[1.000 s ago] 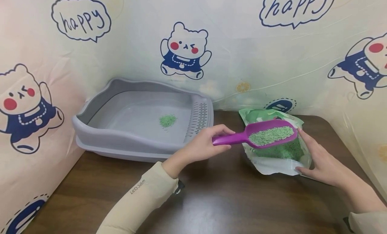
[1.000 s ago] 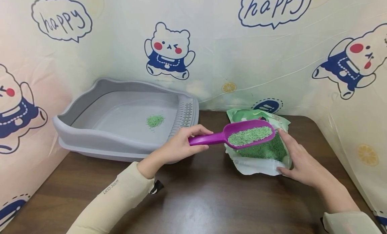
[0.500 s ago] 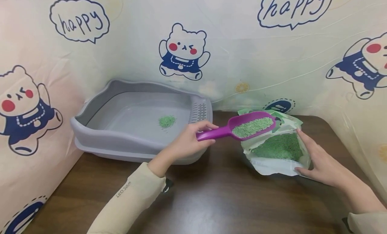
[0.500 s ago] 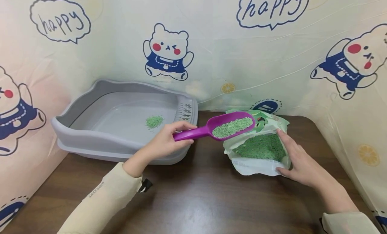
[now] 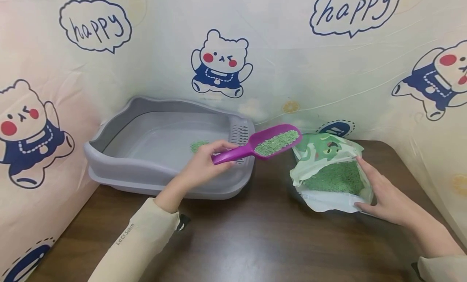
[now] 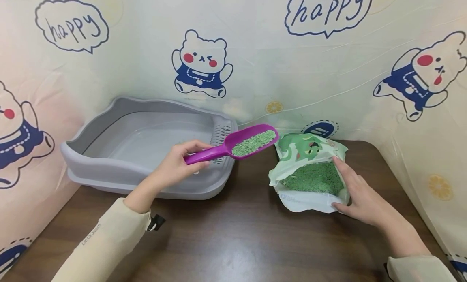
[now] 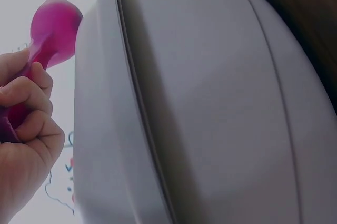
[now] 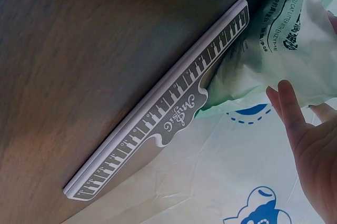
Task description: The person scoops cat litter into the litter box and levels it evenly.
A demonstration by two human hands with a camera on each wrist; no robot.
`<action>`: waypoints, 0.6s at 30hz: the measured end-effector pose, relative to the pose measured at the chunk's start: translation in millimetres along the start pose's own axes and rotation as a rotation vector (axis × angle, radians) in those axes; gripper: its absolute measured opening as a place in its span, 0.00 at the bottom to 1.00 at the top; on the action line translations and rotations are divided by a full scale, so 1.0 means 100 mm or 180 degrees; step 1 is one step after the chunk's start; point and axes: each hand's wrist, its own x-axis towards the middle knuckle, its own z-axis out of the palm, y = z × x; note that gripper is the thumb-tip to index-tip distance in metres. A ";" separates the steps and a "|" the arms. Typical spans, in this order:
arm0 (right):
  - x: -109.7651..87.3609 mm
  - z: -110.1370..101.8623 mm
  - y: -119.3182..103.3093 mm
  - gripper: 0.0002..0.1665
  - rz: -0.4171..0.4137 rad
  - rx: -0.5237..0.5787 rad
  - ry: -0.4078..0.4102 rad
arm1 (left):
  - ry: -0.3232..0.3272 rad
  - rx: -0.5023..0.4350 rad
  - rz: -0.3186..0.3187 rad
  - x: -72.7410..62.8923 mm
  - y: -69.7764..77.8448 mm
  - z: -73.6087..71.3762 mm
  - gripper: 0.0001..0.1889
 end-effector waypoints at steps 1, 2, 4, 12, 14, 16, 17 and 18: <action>0.00 0.00 0.00 0.78 0.0014 0.0000 -0.0005 | 0.0024 0.0012 -0.0009 -0.01 -0.01 -0.03 0.19; 0.00 0.00 0.00 0.78 0.0031 -0.0003 -0.0015 | 0.0044 0.0024 -0.0020 -0.02 -0.02 -0.05 0.20; -0.01 0.00 -0.01 0.78 0.0057 -0.0001 -0.0033 | 0.0081 0.0048 -0.0052 -0.04 -0.04 -0.11 0.20; -0.01 0.00 -0.01 0.78 0.0076 -0.0003 -0.0044 | 0.0225 0.0157 -0.0248 -0.11 -0.16 -0.34 0.21; -0.02 0.00 0.00 0.78 0.0085 -0.0009 -0.0047 | 0.0294 0.0198 -0.0233 -0.13 -0.19 -0.39 0.20; -0.02 0.01 0.00 0.78 0.0097 -0.0012 -0.0051 | 0.0351 0.0210 -0.0248 -0.15 -0.24 -0.44 0.20; -0.02 0.01 0.00 0.78 0.0103 -0.0015 -0.0056 | 0.0382 0.0219 -0.0253 -0.17 -0.26 -0.46 0.20; -0.02 0.01 0.00 0.78 0.0108 -0.0014 -0.0062 | 0.0417 0.0237 -0.0265 -0.18 -0.28 -0.49 0.20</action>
